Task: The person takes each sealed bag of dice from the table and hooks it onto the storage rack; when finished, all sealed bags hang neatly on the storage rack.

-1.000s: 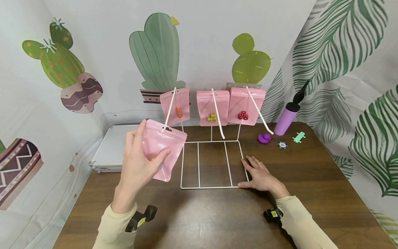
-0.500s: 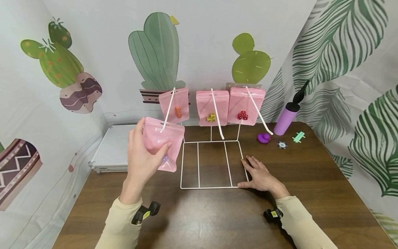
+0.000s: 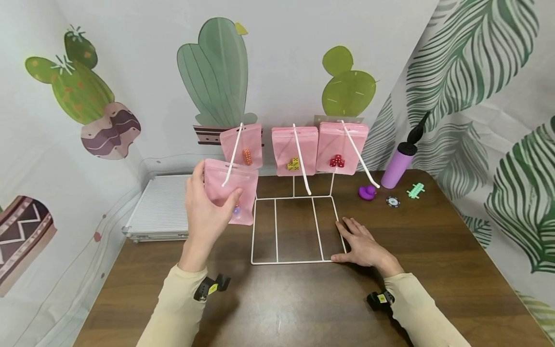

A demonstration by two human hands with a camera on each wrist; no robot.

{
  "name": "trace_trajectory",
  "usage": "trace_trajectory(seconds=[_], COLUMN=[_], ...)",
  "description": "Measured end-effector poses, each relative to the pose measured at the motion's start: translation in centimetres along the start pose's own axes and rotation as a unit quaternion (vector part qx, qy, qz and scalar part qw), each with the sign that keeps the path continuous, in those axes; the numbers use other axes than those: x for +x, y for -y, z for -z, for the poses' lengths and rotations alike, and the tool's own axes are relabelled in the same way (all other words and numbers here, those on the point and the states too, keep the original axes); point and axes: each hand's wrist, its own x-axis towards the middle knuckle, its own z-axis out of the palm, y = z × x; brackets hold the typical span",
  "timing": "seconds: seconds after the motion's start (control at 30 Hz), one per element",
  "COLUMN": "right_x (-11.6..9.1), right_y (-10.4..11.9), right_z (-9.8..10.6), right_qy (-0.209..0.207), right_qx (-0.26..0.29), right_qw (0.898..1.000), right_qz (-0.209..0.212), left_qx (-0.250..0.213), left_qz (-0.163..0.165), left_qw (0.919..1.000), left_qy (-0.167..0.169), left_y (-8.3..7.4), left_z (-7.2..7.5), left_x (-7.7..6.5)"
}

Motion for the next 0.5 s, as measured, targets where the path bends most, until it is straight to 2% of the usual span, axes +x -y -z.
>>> trace_trajectory(seconds=[0.13, 0.33, 0.5], right_x=[0.0, 0.0, 0.0], right_y=[0.1, 0.2, 0.1], right_z=[0.2, 0.2, 0.1], right_qy=[0.002, 0.009, 0.009], right_qx=[-0.002, 0.002, 0.001], right_qw=[1.0, 1.0, 1.0], right_qz=[-0.004, -0.008, -0.009], left_qx=[0.003, 0.038, 0.097], left_qz=[0.011, 0.049, 0.028], left_qw=[0.9999, 0.9978, 0.994], left_qy=[-0.013, -0.022, -0.04], left_y=[0.7, 2.1, 3.4], left_z=[-1.8, -5.5, -7.7], left_x=[1.1, 4.0, 6.0])
